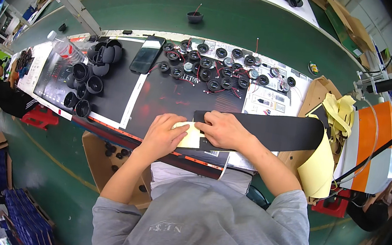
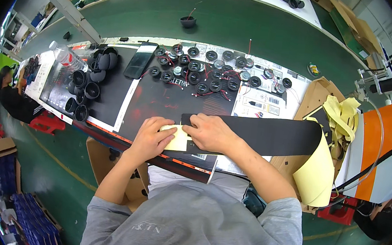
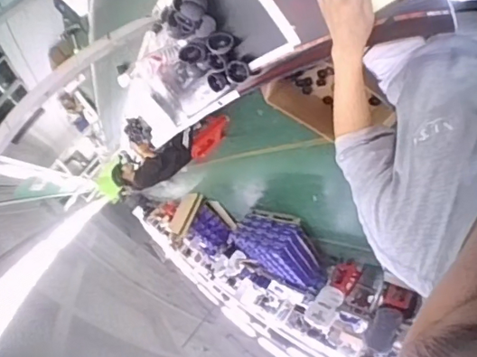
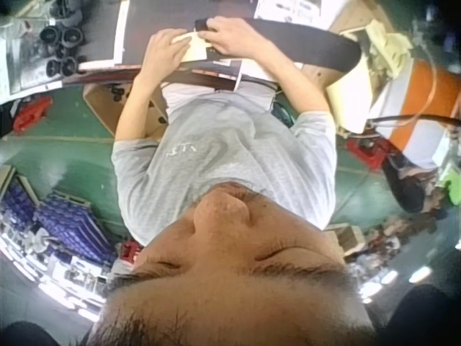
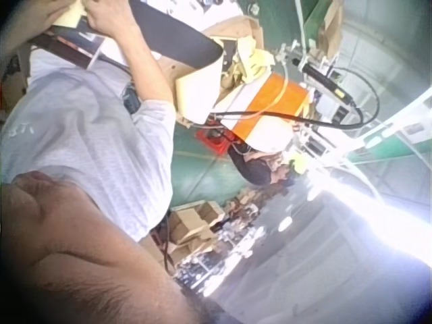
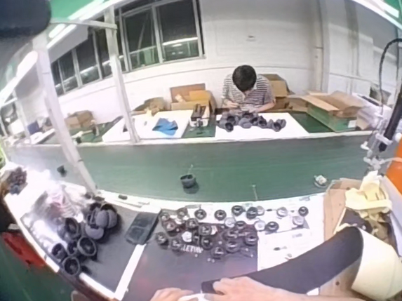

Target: The person assembles small electronic speaker drivers into plastic housings by hand at a factory workbench.

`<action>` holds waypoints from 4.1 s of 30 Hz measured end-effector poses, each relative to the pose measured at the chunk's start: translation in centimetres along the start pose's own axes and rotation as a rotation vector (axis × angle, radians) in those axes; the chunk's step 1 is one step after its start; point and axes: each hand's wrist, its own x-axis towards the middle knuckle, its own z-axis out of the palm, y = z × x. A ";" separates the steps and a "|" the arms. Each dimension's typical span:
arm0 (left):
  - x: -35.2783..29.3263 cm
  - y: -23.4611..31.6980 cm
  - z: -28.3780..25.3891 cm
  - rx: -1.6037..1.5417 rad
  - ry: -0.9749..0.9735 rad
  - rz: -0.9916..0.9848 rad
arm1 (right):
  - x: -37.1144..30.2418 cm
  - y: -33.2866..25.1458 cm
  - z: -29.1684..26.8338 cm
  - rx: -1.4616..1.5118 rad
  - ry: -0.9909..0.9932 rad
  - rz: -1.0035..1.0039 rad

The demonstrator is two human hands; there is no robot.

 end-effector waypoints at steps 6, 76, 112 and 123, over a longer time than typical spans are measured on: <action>0.3 -0.1 -0.2 -0.017 -0.021 -0.002 | 0.1 0.5 0.5 0.085 0.134 0.013; 8.5 3.2 4.7 -1.655 0.355 -0.831 | 0.7 1.8 -1.0 0.739 0.513 0.492; -15.2 -16.0 -12.2 0.238 0.643 -1.047 | 0.6 1.2 0.8 0.271 0.335 0.392; 4.4 3.4 -2.8 -1.625 0.109 -0.695 | 0.4 2.9 0.9 0.568 0.713 0.555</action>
